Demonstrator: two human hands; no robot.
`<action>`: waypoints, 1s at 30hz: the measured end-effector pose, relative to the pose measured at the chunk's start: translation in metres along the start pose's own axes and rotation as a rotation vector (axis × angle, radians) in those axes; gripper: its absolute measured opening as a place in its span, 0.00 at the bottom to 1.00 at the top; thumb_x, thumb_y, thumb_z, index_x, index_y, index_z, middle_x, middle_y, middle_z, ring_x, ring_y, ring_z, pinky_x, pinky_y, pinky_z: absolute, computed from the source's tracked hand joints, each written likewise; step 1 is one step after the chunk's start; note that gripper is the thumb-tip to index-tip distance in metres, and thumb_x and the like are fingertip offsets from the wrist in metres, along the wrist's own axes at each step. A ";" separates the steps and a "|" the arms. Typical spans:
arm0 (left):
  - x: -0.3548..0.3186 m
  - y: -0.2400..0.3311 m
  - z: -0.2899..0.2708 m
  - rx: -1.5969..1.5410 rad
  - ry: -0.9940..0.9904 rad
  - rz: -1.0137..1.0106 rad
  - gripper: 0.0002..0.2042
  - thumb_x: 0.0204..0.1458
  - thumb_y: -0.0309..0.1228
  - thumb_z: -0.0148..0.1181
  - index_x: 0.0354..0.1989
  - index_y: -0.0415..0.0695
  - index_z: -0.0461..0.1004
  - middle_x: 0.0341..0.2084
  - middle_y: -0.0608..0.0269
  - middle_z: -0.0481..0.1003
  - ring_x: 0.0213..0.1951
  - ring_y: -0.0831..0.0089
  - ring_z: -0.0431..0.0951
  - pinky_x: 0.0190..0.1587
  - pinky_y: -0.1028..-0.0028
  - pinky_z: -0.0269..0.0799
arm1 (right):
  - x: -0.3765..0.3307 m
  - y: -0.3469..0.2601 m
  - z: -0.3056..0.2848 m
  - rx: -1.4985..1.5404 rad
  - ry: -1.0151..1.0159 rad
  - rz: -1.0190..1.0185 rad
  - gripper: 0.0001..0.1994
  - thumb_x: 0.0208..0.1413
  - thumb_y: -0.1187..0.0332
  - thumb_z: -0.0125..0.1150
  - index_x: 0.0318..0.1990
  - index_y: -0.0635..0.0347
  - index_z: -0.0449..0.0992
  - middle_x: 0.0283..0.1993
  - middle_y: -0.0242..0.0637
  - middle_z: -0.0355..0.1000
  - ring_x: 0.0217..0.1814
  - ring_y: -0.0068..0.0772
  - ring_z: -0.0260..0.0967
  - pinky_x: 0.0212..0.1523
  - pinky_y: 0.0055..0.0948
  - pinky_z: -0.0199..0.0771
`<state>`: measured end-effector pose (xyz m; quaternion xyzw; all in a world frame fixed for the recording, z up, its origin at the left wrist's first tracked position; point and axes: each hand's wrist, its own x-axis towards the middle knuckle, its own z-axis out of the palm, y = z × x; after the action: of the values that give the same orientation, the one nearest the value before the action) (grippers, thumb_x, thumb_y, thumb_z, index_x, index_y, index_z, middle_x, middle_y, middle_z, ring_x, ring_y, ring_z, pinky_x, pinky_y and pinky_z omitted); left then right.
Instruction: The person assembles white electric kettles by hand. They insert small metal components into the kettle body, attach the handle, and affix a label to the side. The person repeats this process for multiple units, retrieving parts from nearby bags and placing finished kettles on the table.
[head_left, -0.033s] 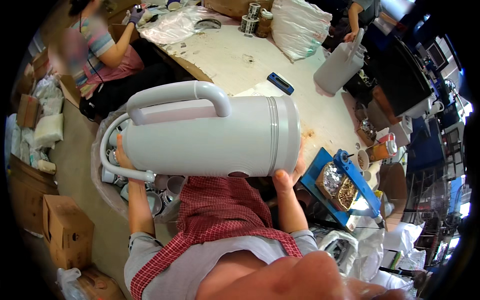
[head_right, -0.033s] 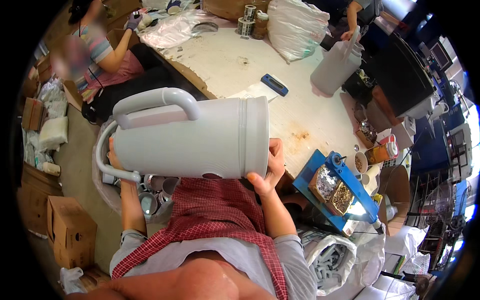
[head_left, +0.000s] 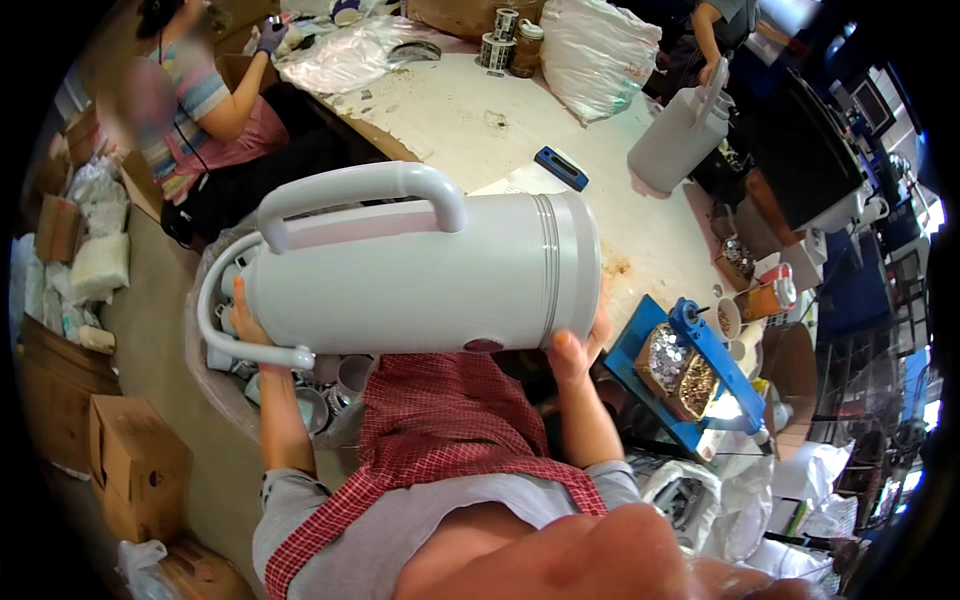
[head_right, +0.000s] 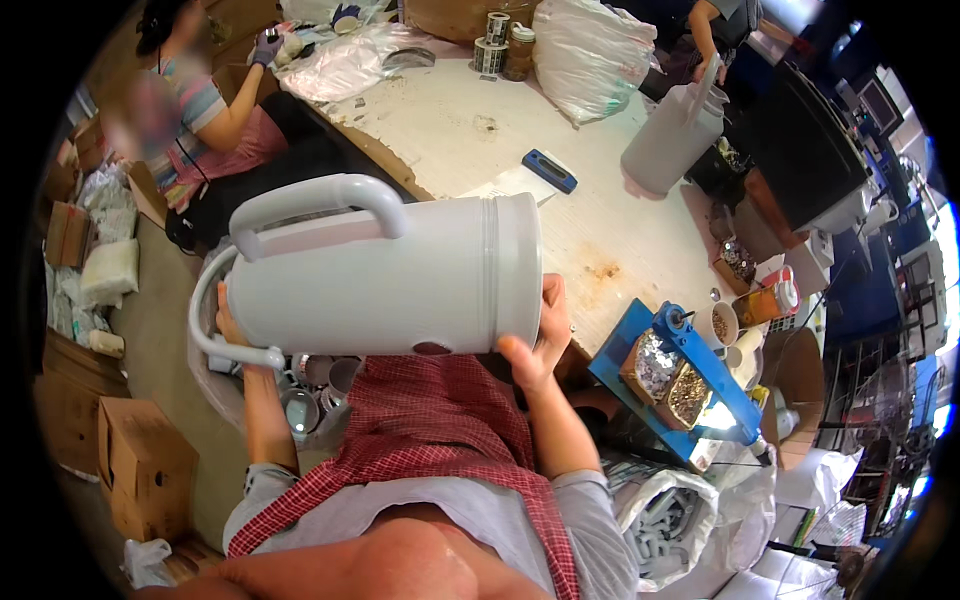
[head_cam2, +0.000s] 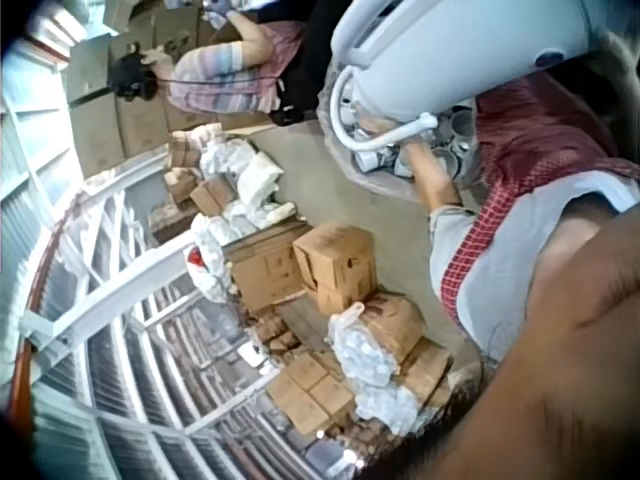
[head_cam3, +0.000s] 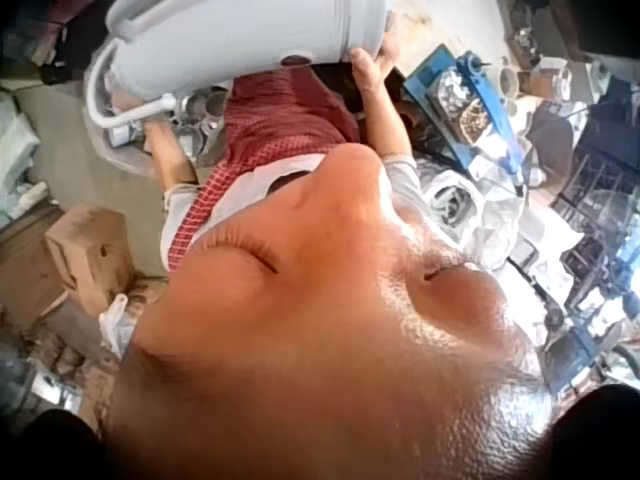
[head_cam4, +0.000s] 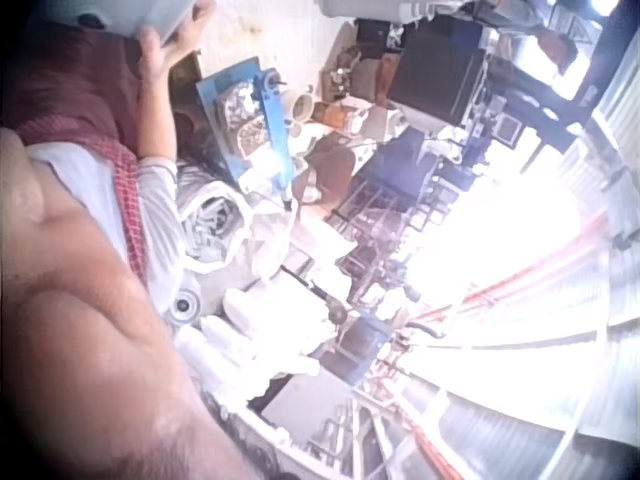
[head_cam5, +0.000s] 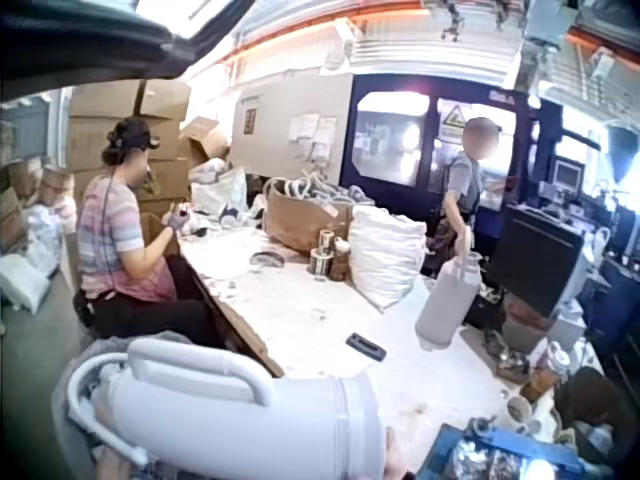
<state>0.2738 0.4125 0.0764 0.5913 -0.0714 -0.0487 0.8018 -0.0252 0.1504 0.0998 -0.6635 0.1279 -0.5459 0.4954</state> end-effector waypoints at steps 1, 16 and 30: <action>-0.004 0.005 0.006 0.031 0.030 0.055 0.24 0.64 0.46 0.45 0.42 0.35 0.78 0.36 0.56 0.80 0.34 0.70 0.81 0.36 0.73 0.77 | 0.001 0.009 -0.005 0.009 -0.015 0.092 0.30 0.44 0.44 0.66 0.34 0.71 0.76 0.41 0.39 0.63 0.45 0.36 0.59 0.49 0.35 0.59; 0.053 -0.049 -0.038 -0.047 -0.054 0.142 0.26 0.64 0.47 0.37 0.55 0.35 0.69 0.48 0.49 0.74 0.45 0.59 0.79 0.42 0.63 0.81 | 0.058 0.024 -0.080 0.239 0.145 0.140 0.47 0.60 0.30 0.18 0.74 0.62 0.38 0.78 0.44 0.32 0.81 0.38 0.25 0.76 0.38 0.22; 0.004 -0.032 0.043 0.011 -0.180 -0.037 0.28 0.65 0.49 0.38 0.53 0.34 0.71 0.44 0.52 0.76 0.40 0.62 0.80 0.42 0.66 0.79 | 0.027 0.056 -0.042 0.118 -0.033 0.314 0.50 0.56 0.26 0.17 0.74 0.60 0.38 0.78 0.42 0.31 0.81 0.36 0.23 0.76 0.40 0.16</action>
<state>0.2702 0.3623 0.0588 0.5901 -0.1326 -0.1162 0.7878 -0.0299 0.0832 0.0677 -0.6141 0.1896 -0.4574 0.6145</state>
